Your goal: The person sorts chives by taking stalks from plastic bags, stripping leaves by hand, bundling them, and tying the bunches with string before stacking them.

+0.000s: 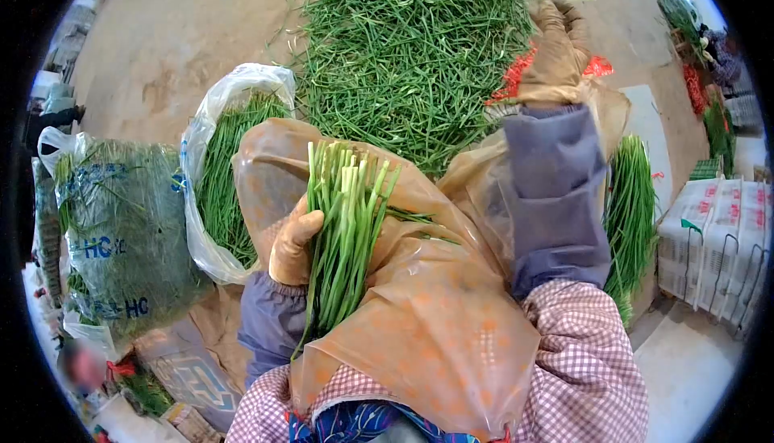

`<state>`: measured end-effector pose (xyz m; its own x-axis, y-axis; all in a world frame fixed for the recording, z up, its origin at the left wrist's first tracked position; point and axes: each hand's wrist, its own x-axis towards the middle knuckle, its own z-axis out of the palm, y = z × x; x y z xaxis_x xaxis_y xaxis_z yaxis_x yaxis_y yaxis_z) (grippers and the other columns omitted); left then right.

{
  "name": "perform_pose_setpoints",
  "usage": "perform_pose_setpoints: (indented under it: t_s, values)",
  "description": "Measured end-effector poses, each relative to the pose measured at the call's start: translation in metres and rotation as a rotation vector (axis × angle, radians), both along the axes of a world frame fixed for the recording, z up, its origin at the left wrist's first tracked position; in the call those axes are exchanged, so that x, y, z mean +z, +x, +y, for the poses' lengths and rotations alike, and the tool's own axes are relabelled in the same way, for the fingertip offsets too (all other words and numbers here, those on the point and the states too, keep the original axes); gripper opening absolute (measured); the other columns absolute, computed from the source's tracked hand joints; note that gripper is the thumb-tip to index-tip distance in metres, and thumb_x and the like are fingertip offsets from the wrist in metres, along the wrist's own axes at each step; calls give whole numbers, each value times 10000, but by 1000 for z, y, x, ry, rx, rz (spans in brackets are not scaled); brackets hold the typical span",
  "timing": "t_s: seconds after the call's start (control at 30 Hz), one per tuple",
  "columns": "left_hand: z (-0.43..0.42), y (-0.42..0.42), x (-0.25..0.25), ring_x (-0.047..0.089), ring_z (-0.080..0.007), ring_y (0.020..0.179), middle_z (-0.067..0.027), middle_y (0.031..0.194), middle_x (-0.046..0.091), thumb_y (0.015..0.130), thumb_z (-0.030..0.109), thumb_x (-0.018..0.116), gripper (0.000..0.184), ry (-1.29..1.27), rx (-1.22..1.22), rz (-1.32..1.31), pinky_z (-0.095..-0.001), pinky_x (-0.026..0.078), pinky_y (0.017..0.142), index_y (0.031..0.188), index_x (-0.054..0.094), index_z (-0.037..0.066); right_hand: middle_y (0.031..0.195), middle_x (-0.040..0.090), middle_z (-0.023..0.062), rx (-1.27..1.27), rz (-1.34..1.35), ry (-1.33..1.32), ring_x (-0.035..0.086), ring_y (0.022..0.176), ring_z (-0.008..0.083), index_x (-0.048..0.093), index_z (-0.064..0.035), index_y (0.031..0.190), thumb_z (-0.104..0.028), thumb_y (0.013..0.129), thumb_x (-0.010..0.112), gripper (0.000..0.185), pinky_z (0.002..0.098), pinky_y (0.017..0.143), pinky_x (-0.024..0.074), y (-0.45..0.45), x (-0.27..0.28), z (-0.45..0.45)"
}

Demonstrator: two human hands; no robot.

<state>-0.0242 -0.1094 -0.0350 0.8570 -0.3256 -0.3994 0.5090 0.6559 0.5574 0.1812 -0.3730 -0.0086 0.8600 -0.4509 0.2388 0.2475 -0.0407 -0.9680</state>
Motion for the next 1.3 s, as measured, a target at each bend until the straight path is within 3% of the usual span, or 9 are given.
perform_pose_setpoints:
  t_s: [0.27,0.53,0.67,0.73,0.87,1.0,1.13,1.17,1.3]
  values:
    - [-10,5,-6,585,-194,1098,-96,1269,561,845,277,607,697,-137,20,-6,-324,481,954,1445,343,41,1162,599,78,962,-475,-1148,551,1145,291,655,-182,987,-271,733,769,293,516,1006,364,-99,22,76]
    - [1,-1,-14,573,-218,1132,-112,1288,556,865,342,611,685,-7,-15,-6,-350,459,993,1431,376,36,1011,669,80,689,-611,-763,636,957,237,659,-90,914,-147,783,726,158,398,926,446,-58,-8,58]
    - [3,-1,-7,561,-235,1168,-121,1328,542,876,331,606,659,-73,28,79,-377,450,1013,1424,390,37,987,646,-3,166,30,-124,578,904,109,655,-74,1039,-167,904,676,165,262,808,486,3,-13,-26]
    - [3,1,-9,567,-239,1164,-124,1345,534,875,319,608,658,-114,42,59,-383,466,997,1428,385,41,988,641,-18,351,89,-13,584,912,109,662,-77,1032,-177,904,679,164,270,822,490,-27,-8,-4]
    - [-7,3,-4,589,-252,1125,-138,1301,557,856,364,639,705,-95,28,82,-389,483,975,1422,380,34,917,654,43,1011,455,-114,597,893,130,661,-14,1034,-246,920,657,259,292,803,485,-101,0,32]
    - [-10,-1,-1,611,-246,1063,-146,1231,584,785,404,740,803,-31,-35,-5,-380,512,910,1396,397,13,871,646,14,1086,457,105,562,826,75,650,3,1007,-197,930,649,214,247,746,467,-113,-28,54]
    - [-8,4,2,624,-210,956,-113,1115,621,710,334,818,803,217,-153,-97,-348,527,818,1336,444,-1,839,650,26,1005,314,-100,572,759,83,654,2,962,-204,928,655,209,255,690,475,-115,-32,54]
    - [-11,6,4,638,-212,889,-112,1066,630,693,349,821,795,281,-156,-78,-339,539,768,1305,463,-10,801,653,31,880,51,-562,587,731,107,666,-13,953,-197,929,649,186,269,674,482,-110,-32,52]
    - [-13,6,1,643,-199,792,-96,976,639,690,313,820,728,351,-134,-62,-320,543,709,1256,495,-9,798,630,95,606,-16,-322,619,736,194,662,-20,939,-170,897,671,156,312,682,502,-105,-36,55]
